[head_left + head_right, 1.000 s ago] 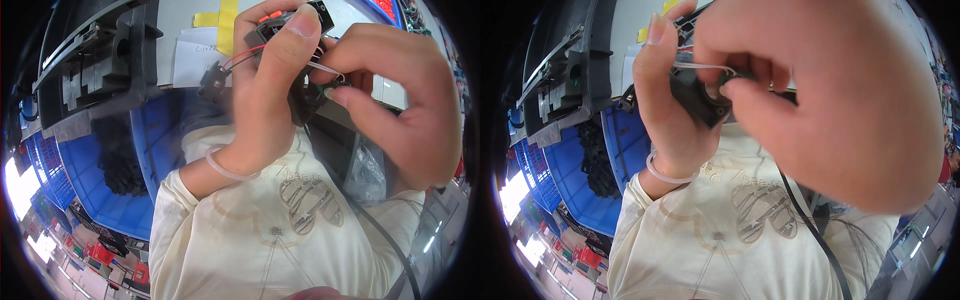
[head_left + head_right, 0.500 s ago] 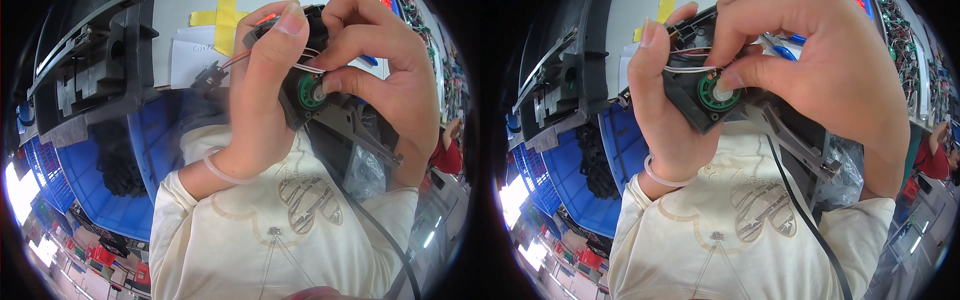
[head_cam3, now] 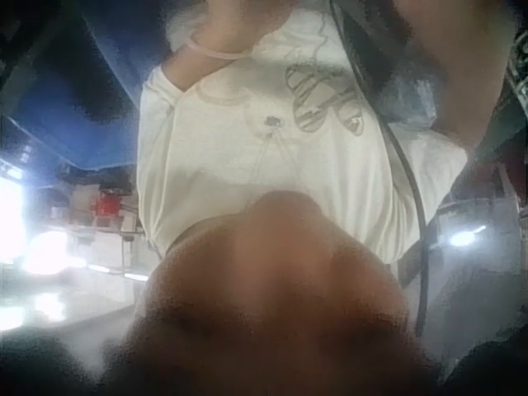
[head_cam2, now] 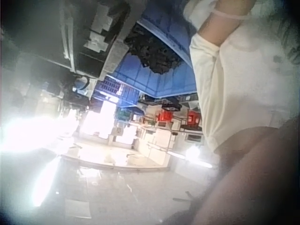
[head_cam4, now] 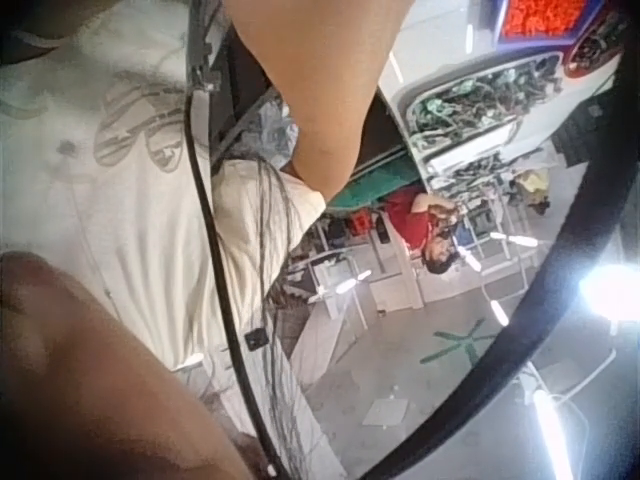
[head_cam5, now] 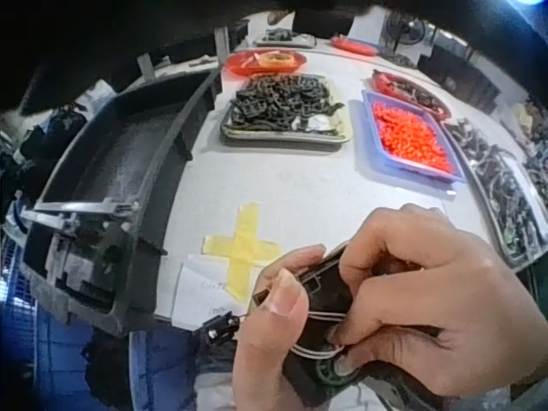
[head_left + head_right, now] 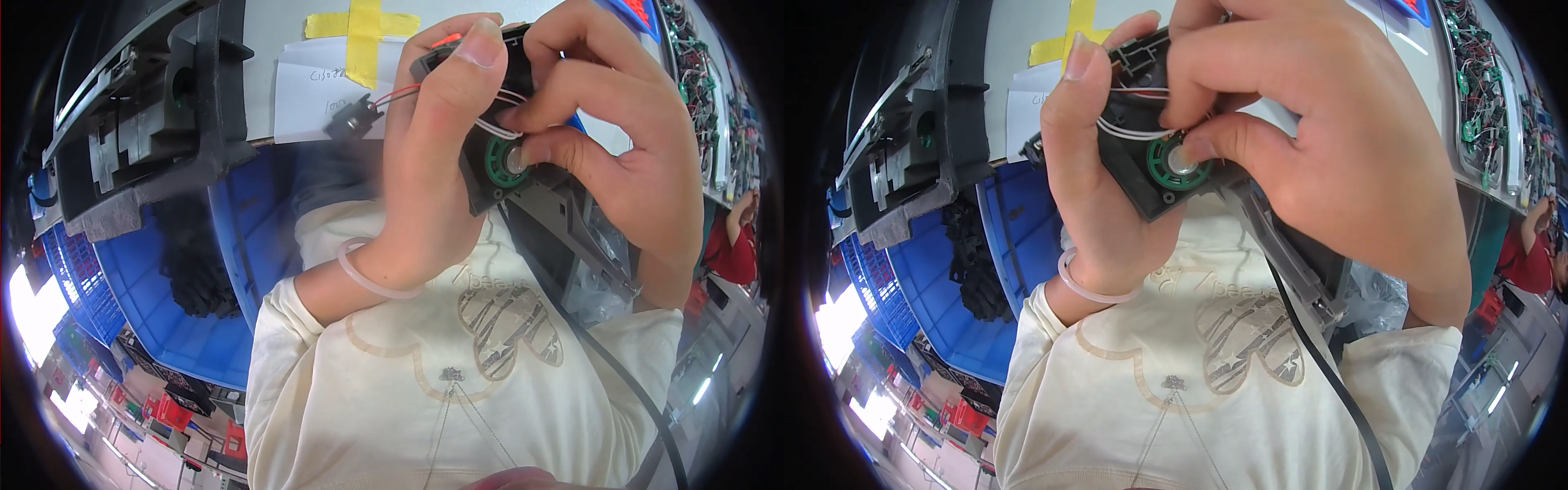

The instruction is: Assembling internal components, including a speaker and switches, into a plastic electronic housing.

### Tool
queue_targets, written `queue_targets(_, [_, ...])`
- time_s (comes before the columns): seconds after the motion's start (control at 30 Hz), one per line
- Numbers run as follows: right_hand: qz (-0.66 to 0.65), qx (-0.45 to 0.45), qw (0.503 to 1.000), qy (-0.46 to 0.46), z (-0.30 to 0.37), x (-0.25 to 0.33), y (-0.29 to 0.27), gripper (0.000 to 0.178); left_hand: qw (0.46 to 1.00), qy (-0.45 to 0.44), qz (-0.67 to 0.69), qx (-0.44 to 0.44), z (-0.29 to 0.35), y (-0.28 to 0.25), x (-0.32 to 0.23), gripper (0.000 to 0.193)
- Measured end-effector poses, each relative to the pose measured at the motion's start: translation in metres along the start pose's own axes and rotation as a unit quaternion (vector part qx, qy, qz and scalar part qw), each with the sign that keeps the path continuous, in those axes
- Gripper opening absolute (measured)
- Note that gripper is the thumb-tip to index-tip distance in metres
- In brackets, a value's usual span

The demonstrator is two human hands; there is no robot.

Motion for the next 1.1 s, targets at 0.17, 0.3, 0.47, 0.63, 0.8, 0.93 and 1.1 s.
queue_targets(0.17, [-0.024,-0.038,0.999,0.009,-0.007,-0.003,0.007,0.040,0.998,0.012,-0.062,0.030,0.003,0.008,-0.004,0.061])
queue_targets(0.3, [-0.045,-0.064,0.997,0.012,-0.009,-0.010,0.007,0.043,0.997,-0.031,0.048,0.043,0.002,-0.003,-0.004,0.040])
queue_targets(0.47, [0.113,0.124,0.980,0.103,0.008,-0.008,-0.019,0.054,0.989,-0.103,0.007,0.110,0.001,-0.002,0.002,0.052])
queue_targets(0.63, [-0.002,0.070,0.997,0.019,0.002,-0.017,0.002,0.051,0.989,-0.074,-0.039,0.123,0.004,-0.008,-0.006,0.092])
queue_targets(0.8, [0.001,0.018,1.000,-0.023,0.008,-0.012,-0.026,0.047,0.983,-0.090,-0.071,0.145,0.006,-0.003,-0.003,0.093])
queue_targets(0.93, [0.102,-0.077,0.983,0.135,0.027,0.009,-0.022,0.038,0.981,-0.073,-0.081,0.162,0.007,-0.004,0.003,0.091])
queue_targets(1.1, [0.202,-0.135,0.960,-0.140,0.009,0.028,0.002,0.022,0.972,-0.036,-0.169,0.161,0.005,-0.005,-0.003,0.088])
Point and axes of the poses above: each hand's wrist, its own z-axis away from the middle knuckle, its own y-axis out of the palm, x = y × z, the point moved 4 cm from there along -z, towards the middle knuckle, and after that the axes turned 15 degrees about z, right-handed, at the moved point
